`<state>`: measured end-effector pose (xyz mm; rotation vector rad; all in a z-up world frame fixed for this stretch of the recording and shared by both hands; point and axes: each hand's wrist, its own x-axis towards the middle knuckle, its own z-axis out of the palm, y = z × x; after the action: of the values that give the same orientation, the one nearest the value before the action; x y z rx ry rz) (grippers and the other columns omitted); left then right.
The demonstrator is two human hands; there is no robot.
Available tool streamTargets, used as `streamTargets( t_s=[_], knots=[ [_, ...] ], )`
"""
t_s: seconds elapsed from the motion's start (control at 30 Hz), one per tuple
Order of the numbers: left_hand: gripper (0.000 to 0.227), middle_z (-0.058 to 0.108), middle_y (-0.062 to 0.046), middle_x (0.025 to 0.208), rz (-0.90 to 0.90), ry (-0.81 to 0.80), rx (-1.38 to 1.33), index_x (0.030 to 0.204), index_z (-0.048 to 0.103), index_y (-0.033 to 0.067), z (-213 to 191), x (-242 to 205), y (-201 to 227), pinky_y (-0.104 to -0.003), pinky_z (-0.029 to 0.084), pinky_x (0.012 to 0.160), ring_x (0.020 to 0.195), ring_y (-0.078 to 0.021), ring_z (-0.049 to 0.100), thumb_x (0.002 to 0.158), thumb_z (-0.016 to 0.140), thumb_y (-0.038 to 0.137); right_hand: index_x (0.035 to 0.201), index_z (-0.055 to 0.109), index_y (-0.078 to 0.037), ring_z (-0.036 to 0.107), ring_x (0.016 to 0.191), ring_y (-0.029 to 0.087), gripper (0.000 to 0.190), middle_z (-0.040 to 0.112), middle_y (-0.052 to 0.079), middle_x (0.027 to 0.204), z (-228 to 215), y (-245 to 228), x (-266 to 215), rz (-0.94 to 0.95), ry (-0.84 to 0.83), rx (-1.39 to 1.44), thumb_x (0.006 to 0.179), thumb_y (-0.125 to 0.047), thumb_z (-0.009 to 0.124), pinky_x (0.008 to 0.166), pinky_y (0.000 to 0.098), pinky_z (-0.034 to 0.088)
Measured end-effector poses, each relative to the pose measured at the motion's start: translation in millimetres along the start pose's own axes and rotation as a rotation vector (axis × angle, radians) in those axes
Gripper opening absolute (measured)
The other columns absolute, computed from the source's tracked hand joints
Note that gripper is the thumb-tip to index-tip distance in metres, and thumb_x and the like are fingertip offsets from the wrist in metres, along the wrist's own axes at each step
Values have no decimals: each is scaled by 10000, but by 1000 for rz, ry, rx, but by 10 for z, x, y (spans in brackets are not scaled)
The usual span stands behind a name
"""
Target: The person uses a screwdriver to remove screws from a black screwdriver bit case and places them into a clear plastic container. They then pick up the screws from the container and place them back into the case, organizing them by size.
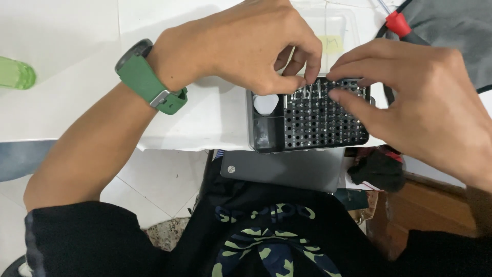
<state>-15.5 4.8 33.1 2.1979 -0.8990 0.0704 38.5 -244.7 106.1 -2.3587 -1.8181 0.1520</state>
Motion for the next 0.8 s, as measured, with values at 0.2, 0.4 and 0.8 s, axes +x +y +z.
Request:
streamTargets(
  t_s=[0.2,0.4,0.8],
  knots=[
    [64,694,-1,708,44,33,17,973,784,102,24,3,-17,-335,519,613,610,-164,638,921,749,91,1104,782,-10,718,1000,269,187,736,99,1129,115,-56,-14,-50,9,-83,968,-130,828,783,388,578],
    [53,686,3,709,35,30,34,963,779,109,36,7,-15,-335,514,608,611,-163,636,921,749,98,1132,749,-19,694,982,296,215,707,92,1148,217,-162,-58,64,69,-127,961,-100,853,759,401,551],
    [80,636,11,792,86,66,120,982,796,153,65,51,36,-369,441,527,652,-183,582,961,720,163,1256,756,85,674,837,291,222,713,265,1221,-30,252,-307,173,50,36,1051,3,778,757,385,568]
  ],
)
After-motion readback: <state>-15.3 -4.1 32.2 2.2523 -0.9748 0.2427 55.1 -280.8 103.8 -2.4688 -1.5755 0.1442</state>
